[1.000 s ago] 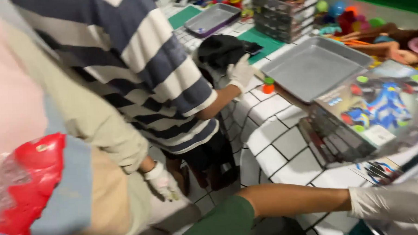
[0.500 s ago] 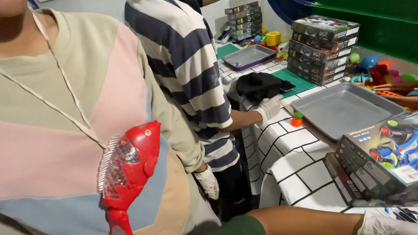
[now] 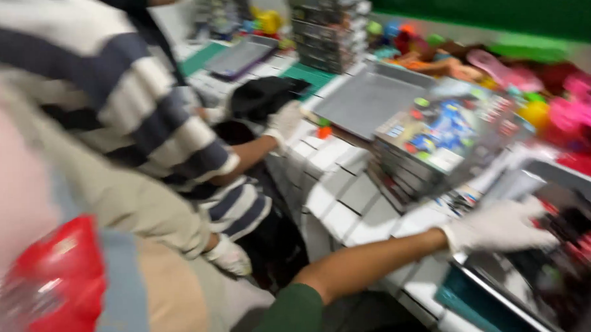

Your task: The person assembles a toy vehicle by connecting various plastic components, including a black chassis, red body parts, and wheels, using their gloved hands. They pick up pieces from a metal tray and fit them together on a table covered with a checkered cloth.

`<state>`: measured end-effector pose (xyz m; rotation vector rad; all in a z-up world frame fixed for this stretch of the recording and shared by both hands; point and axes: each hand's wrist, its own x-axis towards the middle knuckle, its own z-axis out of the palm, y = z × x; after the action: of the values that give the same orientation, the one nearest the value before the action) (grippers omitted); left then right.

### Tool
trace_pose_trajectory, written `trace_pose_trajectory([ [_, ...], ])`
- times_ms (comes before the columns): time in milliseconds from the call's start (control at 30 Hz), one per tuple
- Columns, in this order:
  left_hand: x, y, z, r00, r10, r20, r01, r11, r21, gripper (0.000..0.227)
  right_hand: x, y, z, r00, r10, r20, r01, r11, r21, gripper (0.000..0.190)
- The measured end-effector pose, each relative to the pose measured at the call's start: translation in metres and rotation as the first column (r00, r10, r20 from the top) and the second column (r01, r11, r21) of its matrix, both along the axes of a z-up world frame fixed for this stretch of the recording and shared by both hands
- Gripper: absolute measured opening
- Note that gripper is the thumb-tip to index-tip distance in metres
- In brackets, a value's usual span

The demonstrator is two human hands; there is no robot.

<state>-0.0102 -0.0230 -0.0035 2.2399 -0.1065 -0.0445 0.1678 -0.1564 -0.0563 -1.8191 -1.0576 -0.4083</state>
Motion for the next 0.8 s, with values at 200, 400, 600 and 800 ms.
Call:
trace_pose_trajectory([
  [200,-0.021,-0.020,0.023,0.997,0.053,-0.057,-0.062,0.984,-0.166,0.053,-0.090,-0.079,0.069,0.921,-0.298,0.250,0.326,0.942,-0.078,0.019],
  [400,-0.023,-0.024,0.041,0.989,0.127,-0.072,-0.123,0.991,0.049,0.047,-0.086,-0.070,0.072,0.958,-0.241,0.157,0.270,0.942,-0.199,0.016],
  [600,-0.023,-0.029,0.028,0.984,0.158,0.086,-0.179,0.896,0.406,0.035,-0.084,-0.067,0.061,0.916,-0.322,0.239,0.394,0.834,-0.386,0.010],
  [800,-0.038,-0.032,0.045,0.956,0.075,0.284,-0.198,0.877,0.437,0.030,-0.092,-0.064,0.080,0.954,-0.298,-0.007,0.234,0.762,-0.603,0.029],
])
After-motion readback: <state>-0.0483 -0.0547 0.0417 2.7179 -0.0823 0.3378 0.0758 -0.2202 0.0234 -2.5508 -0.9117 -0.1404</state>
